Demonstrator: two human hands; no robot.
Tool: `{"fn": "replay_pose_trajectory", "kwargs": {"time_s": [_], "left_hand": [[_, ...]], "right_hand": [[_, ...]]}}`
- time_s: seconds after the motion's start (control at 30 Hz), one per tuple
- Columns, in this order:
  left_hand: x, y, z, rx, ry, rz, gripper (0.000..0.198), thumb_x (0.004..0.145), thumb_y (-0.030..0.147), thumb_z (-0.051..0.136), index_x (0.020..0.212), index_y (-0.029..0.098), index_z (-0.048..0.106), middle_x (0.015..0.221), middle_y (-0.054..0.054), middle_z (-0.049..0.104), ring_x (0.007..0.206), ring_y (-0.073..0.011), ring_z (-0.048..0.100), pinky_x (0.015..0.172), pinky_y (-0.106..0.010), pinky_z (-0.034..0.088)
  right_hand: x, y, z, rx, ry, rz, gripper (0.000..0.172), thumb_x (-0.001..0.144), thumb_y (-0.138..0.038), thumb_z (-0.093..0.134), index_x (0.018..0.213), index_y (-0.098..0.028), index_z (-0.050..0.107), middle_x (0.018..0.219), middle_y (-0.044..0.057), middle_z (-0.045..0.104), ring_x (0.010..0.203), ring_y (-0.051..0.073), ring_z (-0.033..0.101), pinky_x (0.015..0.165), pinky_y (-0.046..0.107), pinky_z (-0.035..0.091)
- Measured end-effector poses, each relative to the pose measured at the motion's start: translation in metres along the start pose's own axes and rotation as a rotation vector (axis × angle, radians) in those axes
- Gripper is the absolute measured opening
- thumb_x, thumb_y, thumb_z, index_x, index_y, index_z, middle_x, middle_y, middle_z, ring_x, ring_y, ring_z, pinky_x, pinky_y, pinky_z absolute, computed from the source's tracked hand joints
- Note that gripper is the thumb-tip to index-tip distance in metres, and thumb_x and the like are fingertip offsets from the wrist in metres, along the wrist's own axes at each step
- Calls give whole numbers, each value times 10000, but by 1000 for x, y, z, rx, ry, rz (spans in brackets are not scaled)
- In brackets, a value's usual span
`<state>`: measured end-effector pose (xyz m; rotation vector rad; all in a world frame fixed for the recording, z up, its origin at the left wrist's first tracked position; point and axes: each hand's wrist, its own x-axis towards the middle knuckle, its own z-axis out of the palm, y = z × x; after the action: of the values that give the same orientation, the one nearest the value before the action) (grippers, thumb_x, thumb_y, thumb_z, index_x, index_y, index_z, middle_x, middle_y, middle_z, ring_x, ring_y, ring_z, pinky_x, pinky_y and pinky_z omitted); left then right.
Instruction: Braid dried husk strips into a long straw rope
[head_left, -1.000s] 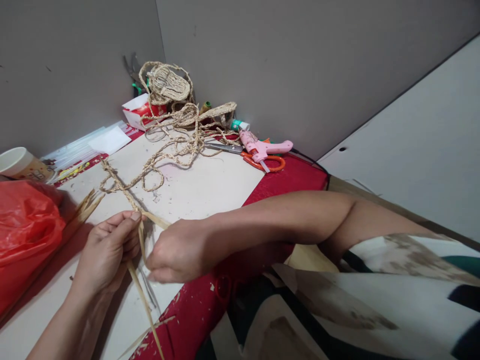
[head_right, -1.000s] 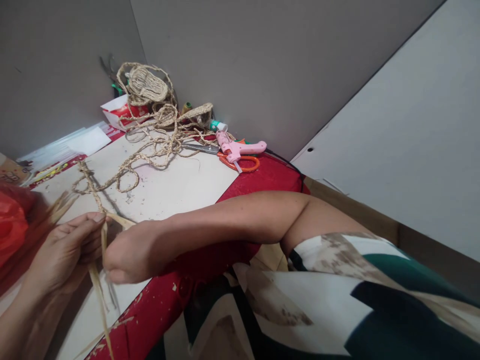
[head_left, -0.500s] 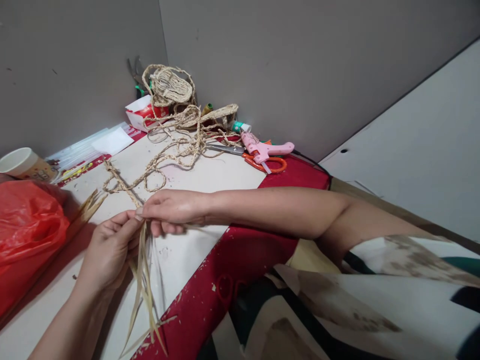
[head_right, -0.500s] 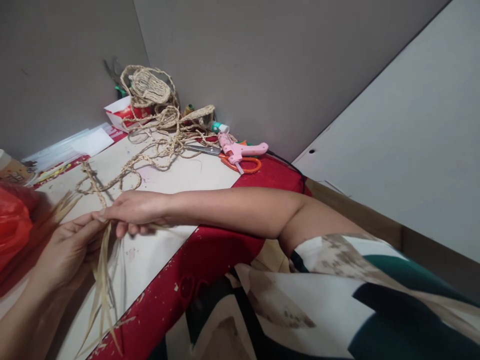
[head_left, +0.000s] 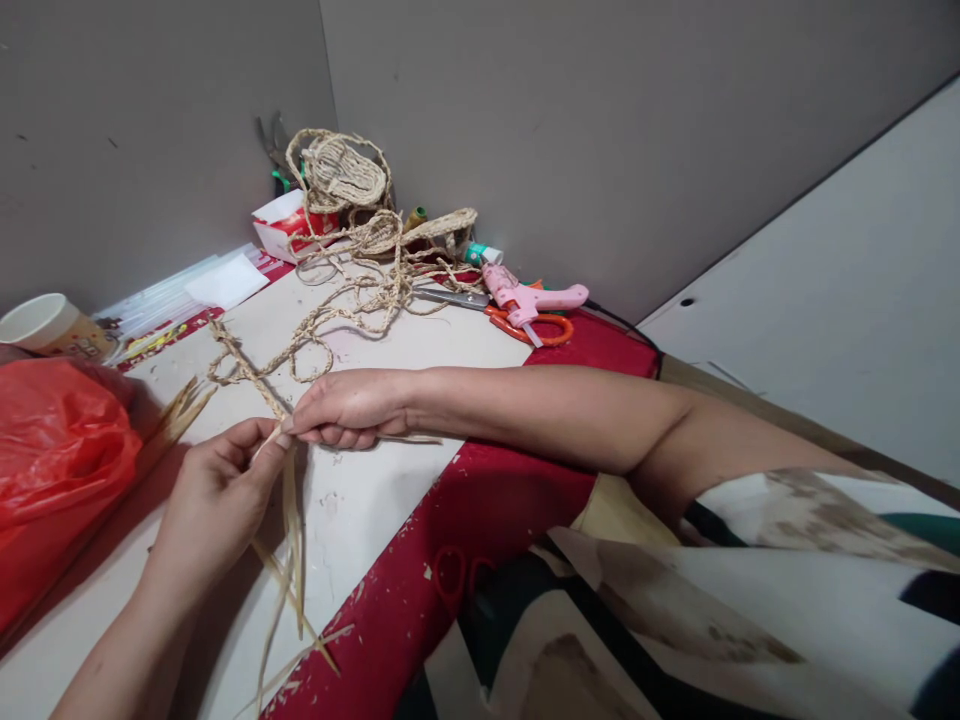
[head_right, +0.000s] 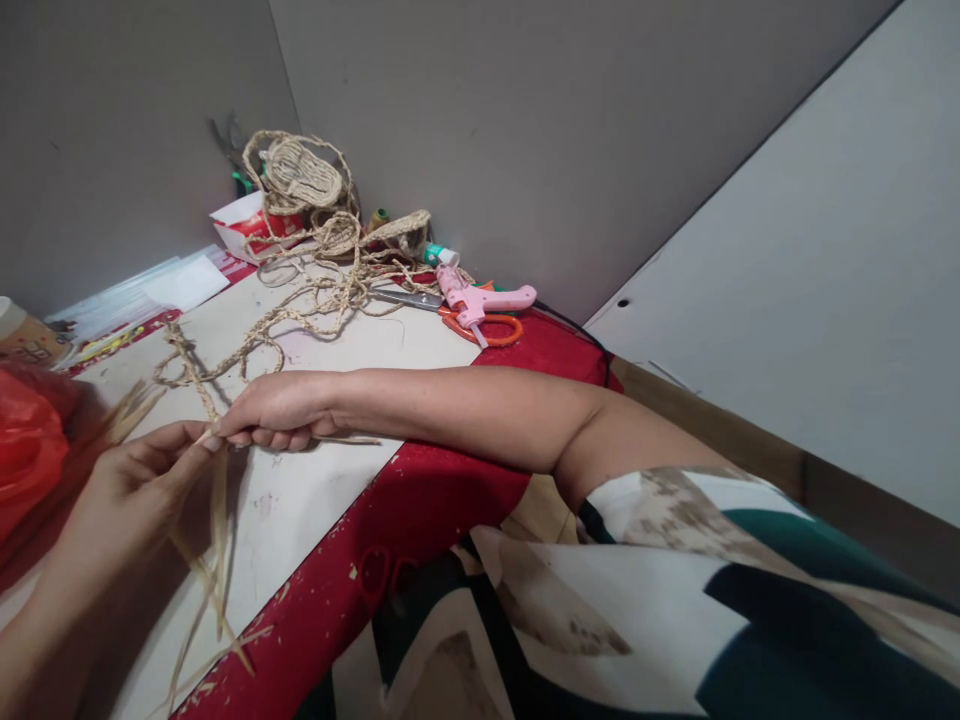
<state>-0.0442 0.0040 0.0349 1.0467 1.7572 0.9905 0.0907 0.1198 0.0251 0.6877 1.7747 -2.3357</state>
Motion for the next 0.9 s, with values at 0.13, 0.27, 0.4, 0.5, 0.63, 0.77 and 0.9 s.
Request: {"fn": "replay_pose_trajectory", "kwargs": {"time_s": [0.13,0.27,0.4,0.5,0.63,0.77,0.9], "left_hand": [[-2,1,-2,99,-58,-26,289,731,451,630,796,169,643,543,18,510,449,-89,368,405,-180,272],[-12,7,10,147,-82,-70,344,801,472,528,671,159,591,454,19,459,391,-81,333,371,-178,245],[-19,1,24,122,-19,-34,311,837,463,492,817,174,605,478,13,528,364,-89,369,347,-180,250],[-21,-4,28,105,-2,14,270,837,431,513,901,182,598,598,-13,614,438,-99,474,396,-178,329],[-17,3,16,99,-36,-27,396,749,451,606,1013,156,621,559,-1,590,453,-116,479,411,-199,348],[-5,2,-3,185,207,23,342,707,426,657,926,166,690,550,24,546,478,-82,442,432,-164,343],[6,-9,-1,-209,146,-41,264,684,303,676,923,192,662,744,-5,642,661,-104,579,603,-167,455]], "right_hand": [[1,6,9,-31,186,-100,195,797,-215,464,620,-140,491,383,-96,270,307,27,186,288,148,141],[-1,10,14,6,244,-163,174,768,-215,487,609,-144,480,384,-95,279,307,29,203,290,156,149],[-3,10,17,16,161,-120,275,779,-258,481,544,-159,377,384,-69,346,319,26,228,300,150,150],[-3,9,20,13,161,-136,210,760,-208,476,563,-144,441,381,-54,385,314,36,269,298,150,157],[-3,8,19,92,188,-110,175,731,-170,518,581,-148,430,377,-93,293,308,26,213,293,142,138],[-1,10,12,168,103,-114,61,715,-172,555,686,-125,529,441,-113,260,331,7,174,302,121,122],[1,9,7,209,15,-107,75,736,-166,547,754,-98,574,456,-121,228,345,6,152,308,117,113]]}}
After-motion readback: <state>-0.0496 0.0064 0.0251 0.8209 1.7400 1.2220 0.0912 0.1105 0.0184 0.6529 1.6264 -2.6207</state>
